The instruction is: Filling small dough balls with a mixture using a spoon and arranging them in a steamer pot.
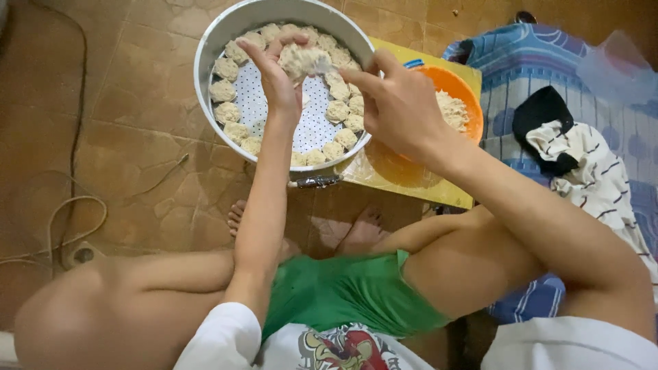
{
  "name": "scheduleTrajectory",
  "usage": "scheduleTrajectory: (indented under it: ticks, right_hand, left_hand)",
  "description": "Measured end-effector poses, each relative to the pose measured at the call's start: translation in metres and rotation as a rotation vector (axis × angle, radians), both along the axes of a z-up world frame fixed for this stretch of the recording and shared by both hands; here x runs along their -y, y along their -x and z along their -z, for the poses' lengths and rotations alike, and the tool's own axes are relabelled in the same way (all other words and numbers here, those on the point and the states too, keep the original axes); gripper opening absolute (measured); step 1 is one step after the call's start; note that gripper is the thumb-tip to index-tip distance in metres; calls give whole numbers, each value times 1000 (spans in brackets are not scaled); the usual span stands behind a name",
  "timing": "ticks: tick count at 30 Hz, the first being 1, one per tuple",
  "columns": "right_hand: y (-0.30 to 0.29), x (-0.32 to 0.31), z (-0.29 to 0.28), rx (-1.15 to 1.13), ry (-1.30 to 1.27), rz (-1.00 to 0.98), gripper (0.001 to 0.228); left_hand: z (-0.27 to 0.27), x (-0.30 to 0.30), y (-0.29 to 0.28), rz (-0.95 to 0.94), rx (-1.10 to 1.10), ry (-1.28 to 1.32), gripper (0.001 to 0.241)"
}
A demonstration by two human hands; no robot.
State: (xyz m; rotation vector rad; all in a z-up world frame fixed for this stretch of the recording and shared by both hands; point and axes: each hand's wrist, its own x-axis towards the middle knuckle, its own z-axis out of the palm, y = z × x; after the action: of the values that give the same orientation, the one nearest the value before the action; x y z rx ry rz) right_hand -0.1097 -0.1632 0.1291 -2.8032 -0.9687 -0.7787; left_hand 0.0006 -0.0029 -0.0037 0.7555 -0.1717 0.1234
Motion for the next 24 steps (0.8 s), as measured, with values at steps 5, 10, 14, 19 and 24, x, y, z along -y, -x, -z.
scheduleTrajectory:
  ticks: [5, 10, 14, 19, 24]
  right_hand:
    - [-10, 4, 10, -163, 38, 75, 49]
    - [-3, 1, 6, -12, -67, -15, 36]
    - [-10, 7, 9, -151, 21, 72, 49]
    - [-29, 41, -1, -53, -56, -3, 24]
    - [-12, 95, -17, 18, 170, 357, 39]
  left_hand:
    - [-5, 2, 2, 38, 62, -1, 95]
    - [1, 0, 2, 41, 57, -22, 91]
    - [1, 2, -2, 43, 12, 0, 93]
    - [-4, -3, 2, 24, -114, 2, 87]
    - [-6, 0, 5, 80, 8, 75, 43]
